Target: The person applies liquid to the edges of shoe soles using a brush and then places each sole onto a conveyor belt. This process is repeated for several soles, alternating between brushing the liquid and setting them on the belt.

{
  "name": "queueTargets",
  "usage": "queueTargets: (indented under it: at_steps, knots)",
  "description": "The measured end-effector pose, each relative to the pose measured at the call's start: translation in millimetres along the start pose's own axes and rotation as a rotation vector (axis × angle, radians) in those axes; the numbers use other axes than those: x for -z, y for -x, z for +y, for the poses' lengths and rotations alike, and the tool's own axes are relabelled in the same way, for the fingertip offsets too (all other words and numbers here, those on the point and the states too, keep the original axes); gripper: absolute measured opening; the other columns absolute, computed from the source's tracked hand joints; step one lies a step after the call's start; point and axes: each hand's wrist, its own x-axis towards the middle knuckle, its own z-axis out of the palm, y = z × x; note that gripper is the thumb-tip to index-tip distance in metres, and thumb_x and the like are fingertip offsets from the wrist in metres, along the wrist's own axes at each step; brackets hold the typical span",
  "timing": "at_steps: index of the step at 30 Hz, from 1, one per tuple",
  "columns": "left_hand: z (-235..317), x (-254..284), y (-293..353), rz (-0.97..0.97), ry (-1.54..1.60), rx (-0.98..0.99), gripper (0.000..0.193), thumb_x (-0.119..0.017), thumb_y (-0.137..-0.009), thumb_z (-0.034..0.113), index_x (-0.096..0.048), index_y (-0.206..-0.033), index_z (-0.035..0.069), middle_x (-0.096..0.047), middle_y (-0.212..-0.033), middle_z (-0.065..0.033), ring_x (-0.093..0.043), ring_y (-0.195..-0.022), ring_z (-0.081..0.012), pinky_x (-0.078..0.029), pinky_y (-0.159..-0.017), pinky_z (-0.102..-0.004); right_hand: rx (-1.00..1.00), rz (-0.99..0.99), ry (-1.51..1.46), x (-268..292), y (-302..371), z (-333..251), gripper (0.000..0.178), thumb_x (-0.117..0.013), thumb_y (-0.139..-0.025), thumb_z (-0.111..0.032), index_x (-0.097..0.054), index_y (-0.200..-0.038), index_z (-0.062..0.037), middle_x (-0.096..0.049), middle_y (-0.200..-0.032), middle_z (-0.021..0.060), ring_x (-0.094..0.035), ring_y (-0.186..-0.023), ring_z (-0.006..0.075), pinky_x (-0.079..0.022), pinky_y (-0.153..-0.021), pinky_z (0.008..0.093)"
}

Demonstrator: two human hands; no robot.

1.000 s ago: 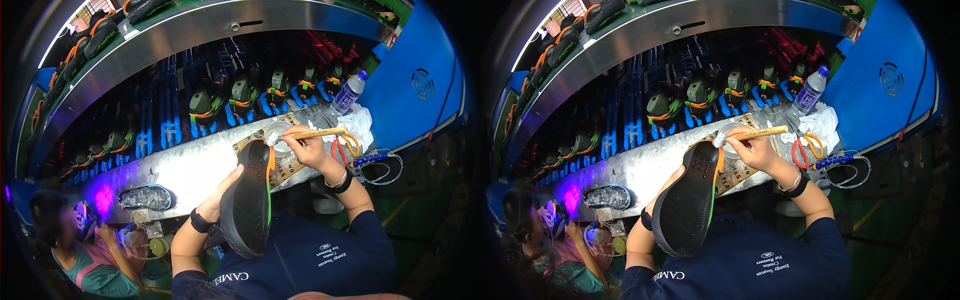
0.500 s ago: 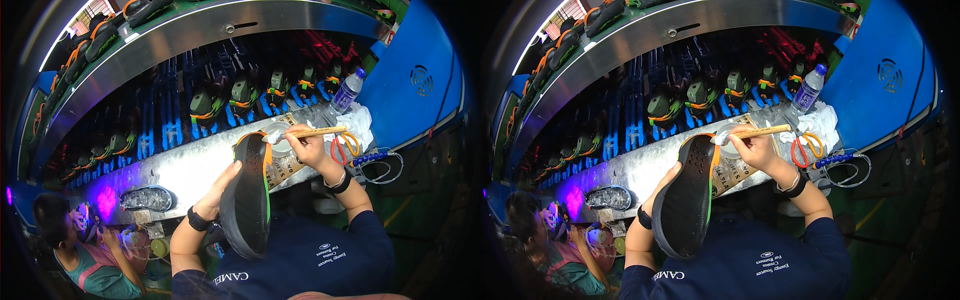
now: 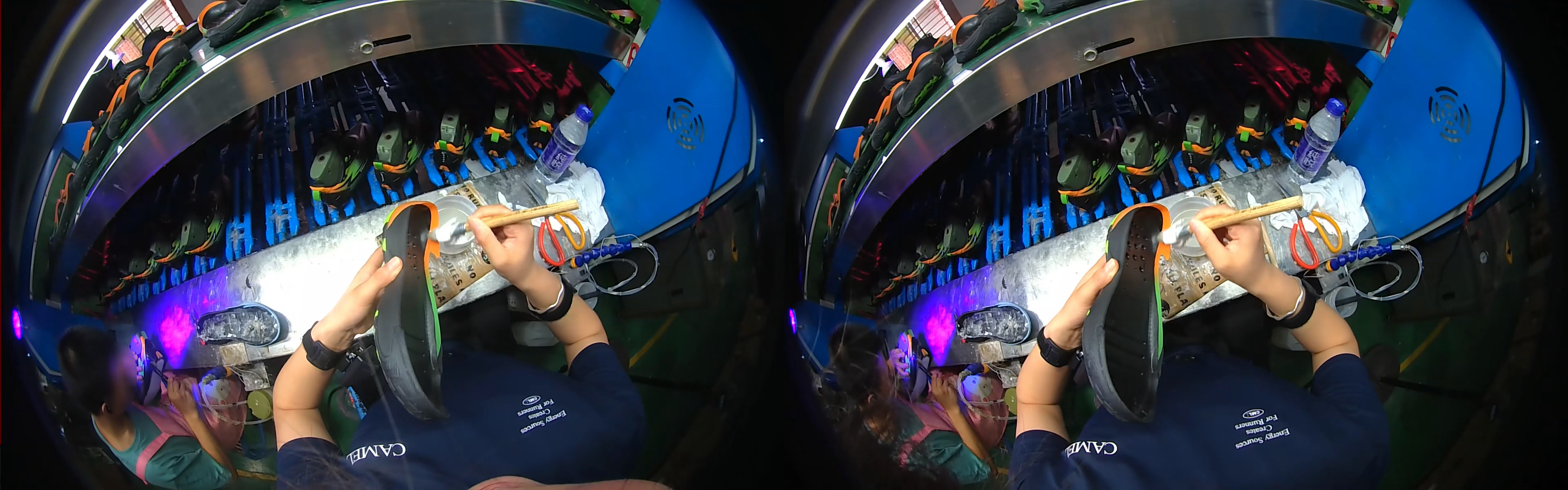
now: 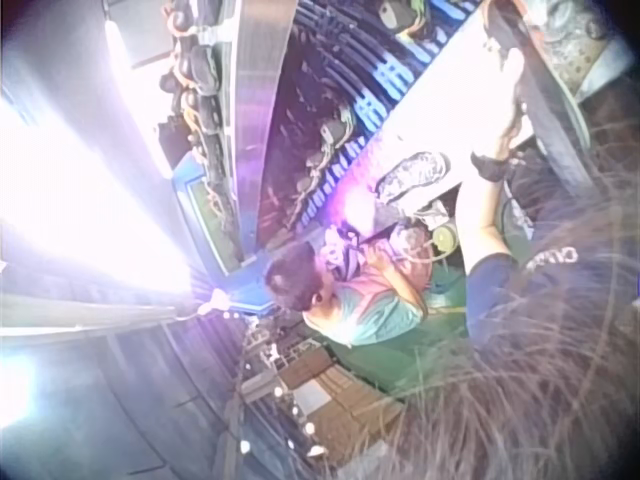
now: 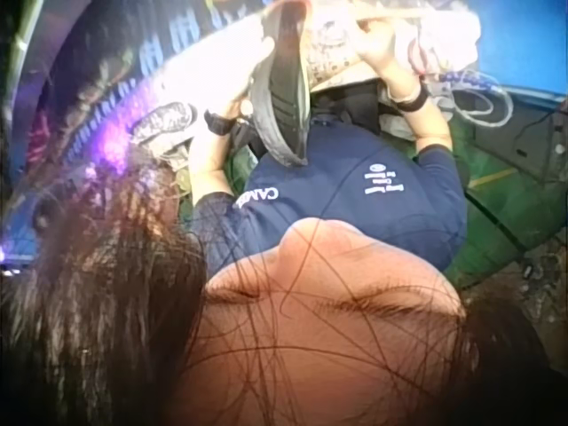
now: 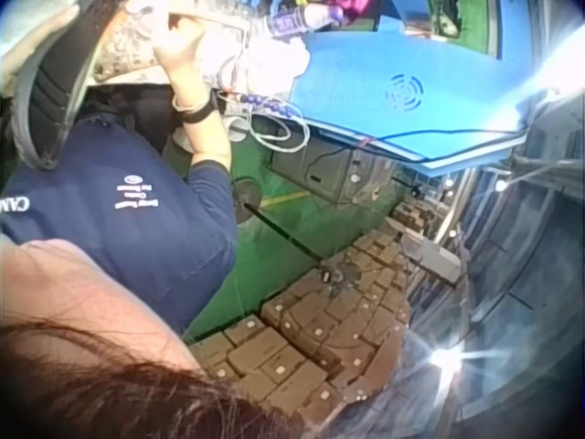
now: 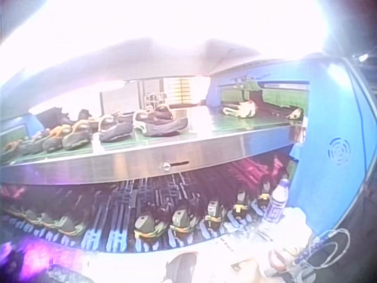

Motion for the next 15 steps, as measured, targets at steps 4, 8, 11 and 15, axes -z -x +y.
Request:
queueTargets:
  at_steps: [4, 8, 11, 15]
  knots:
    - [3, -1, 0, 0.000, -0.040, -0.028, 0.063, -0.049, -0.084, 0.032, -0.019, -0.130, 0.001, -0.039, -0.122, -0.0141, -0.041, -0.110, -0.0186, -0.034, -0.091, -0.0307, 0.078, 0.032, 0.098, 1, -6, 7, 0.007, -0.054, -0.080, -0.005, -0.055, -0.085, -0.0001, -0.050, -0.065, -0.0013, -0.042, -0.055, 0.0026, -0.032, -0.048, 0.0170]
    - [4, 1, -1, 0.003, -0.069, -0.054, 0.063, -0.049, -0.084, 0.032, -0.019, -0.130, 0.001, -0.038, -0.122, -0.0149, -0.042, -0.109, -0.0190, -0.036, -0.090, -0.0305, 0.049, 0.061, 0.065, -1, 8, 10, 0.006, -0.058, -0.077, -0.005, -0.057, -0.078, 0.0004, -0.052, -0.060, -0.0006, -0.044, -0.051, 0.0028, -0.033, -0.044, 0.0182]
    - [4, 1, -2, 0.016, -0.126, -0.020, 0.065, -0.047, -0.082, 0.039, -0.023, -0.130, 0.002, -0.041, -0.121, -0.0095, -0.044, -0.106, -0.0139, -0.037, -0.088, -0.0263, 0.020, 0.056, 0.007, -2, 10, 5, 0.006, -0.058, -0.077, -0.005, -0.057, -0.078, 0.0002, -0.052, -0.061, -0.0014, -0.042, -0.050, 0.0021, -0.032, -0.044, 0.0180]
    - [-1, 7, -9, -0.007, -0.173, -0.042, 0.066, -0.050, -0.082, 0.035, -0.020, -0.130, 0.002, -0.043, -0.117, -0.0116, -0.049, -0.097, -0.0138, -0.041, -0.076, -0.0247, 0.097, 0.110, -0.003, -9, -1, 6, 0.004, -0.058, -0.077, -0.003, -0.057, -0.079, 0.0004, -0.052, -0.063, -0.0007, -0.042, -0.050, 0.0022, -0.032, -0.044, 0.0179]
